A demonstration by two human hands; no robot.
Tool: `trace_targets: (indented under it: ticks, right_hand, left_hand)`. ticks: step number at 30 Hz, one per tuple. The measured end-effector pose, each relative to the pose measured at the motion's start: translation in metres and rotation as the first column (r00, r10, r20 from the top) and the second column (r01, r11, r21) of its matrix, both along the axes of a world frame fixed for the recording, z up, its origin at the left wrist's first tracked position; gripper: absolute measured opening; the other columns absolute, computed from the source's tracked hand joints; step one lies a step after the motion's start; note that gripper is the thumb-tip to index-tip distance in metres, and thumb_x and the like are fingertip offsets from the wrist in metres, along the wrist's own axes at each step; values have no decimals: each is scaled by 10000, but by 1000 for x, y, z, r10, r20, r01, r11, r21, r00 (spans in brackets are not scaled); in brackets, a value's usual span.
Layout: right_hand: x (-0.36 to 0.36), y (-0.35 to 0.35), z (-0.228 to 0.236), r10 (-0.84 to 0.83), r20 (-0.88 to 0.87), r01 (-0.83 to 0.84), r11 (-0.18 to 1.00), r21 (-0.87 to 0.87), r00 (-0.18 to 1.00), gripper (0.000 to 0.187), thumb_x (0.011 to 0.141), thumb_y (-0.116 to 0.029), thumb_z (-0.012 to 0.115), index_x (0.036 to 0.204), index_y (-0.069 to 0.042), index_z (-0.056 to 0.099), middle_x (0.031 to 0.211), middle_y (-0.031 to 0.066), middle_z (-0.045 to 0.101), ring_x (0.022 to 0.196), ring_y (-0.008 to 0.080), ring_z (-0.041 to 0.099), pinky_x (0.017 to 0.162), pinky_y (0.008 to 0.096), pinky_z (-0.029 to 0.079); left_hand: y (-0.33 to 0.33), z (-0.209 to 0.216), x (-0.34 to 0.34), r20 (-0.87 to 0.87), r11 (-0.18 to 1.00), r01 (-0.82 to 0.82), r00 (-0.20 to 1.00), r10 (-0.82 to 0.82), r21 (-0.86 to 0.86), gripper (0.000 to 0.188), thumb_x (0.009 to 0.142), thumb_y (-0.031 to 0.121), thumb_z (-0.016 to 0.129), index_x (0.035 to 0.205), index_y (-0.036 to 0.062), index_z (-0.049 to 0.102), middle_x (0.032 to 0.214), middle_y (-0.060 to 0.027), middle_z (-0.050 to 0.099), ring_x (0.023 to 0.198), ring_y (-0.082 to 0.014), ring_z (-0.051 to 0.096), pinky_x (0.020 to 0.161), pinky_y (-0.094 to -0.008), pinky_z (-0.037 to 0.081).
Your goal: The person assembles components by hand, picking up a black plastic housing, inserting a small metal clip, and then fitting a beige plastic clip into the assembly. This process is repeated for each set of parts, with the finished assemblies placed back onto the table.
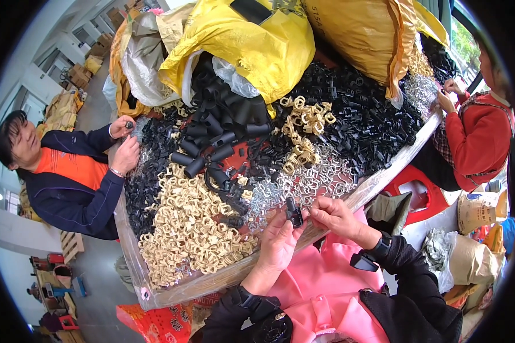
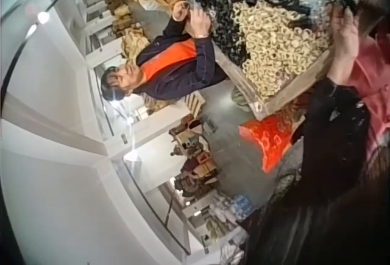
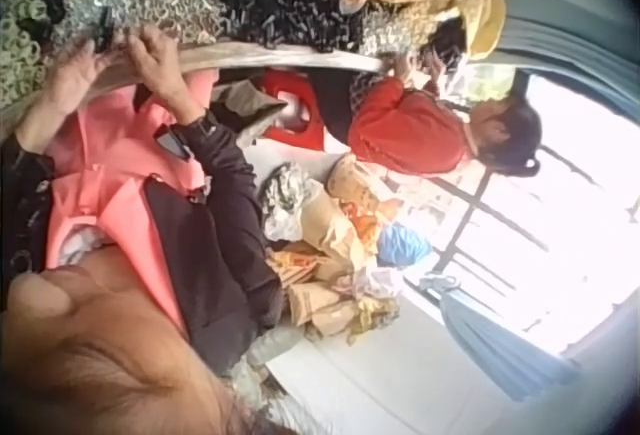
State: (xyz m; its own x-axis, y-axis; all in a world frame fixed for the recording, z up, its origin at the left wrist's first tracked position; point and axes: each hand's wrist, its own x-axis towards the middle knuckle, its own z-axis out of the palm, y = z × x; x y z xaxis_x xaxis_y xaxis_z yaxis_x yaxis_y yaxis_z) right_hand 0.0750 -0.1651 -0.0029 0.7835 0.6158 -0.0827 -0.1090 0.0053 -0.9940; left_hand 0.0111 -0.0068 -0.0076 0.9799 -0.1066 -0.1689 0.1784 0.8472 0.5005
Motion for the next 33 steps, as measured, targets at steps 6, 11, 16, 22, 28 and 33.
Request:
trace_targets:
  ticks: [6,11,16,22,28,33]
  right_hand:
    - [-6,5,1,-94,233,128,983,-135,968,221,877,-206,464,746,-30,489,589,-8,458,544,66,422,481,239,361]
    - [-5,0,0,14,292,41,982,-182,956,190,875,-191,466,770,-35,495,635,-3,488,586,69,458,518,254,384]
    - [0,-3,8,-31,-53,34,998,54,998,163,875,-179,468,804,-35,496,719,0,521,648,77,489,590,240,408]
    - [-1,-3,8,164,-148,-140,977,160,975,169,885,-184,448,824,-30,484,785,2,532,708,66,488,672,207,410]
    - [-7,-1,-2,89,-219,-45,979,199,972,180,885,-197,453,816,-32,478,743,-14,513,702,48,462,650,199,402]
    - [-6,-5,-5,63,-305,-17,988,153,950,188,878,-212,469,808,-38,474,696,-29,465,667,46,418,607,209,382]
  left_hand:
    - [-2,-1,-3,98,990,-9,995,-5,142,240,830,132,523,1051,40,507,1058,-119,539,1037,-206,490,918,-351,380]
    - [3,-7,-3,85,988,1,996,-14,153,266,827,147,528,1069,39,502,1051,-123,540,1023,-213,496,897,-342,392]
    - [8,-2,-2,52,990,139,989,-138,-6,301,822,165,538,1082,23,490,1034,-123,548,1004,-222,509,869,-329,407]
    - [8,-4,-4,6,952,280,960,-281,-126,340,829,198,530,1103,4,473,1039,-110,552,984,-197,523,826,-288,432]
    - [10,-2,-5,-29,961,269,962,-272,-65,341,825,193,535,1105,10,466,1040,-111,553,970,-225,544,797,-291,454]
    - [9,-4,-6,-89,974,224,970,-227,-43,321,825,185,535,1094,23,470,1039,-110,555,953,-241,555,780,-300,463]
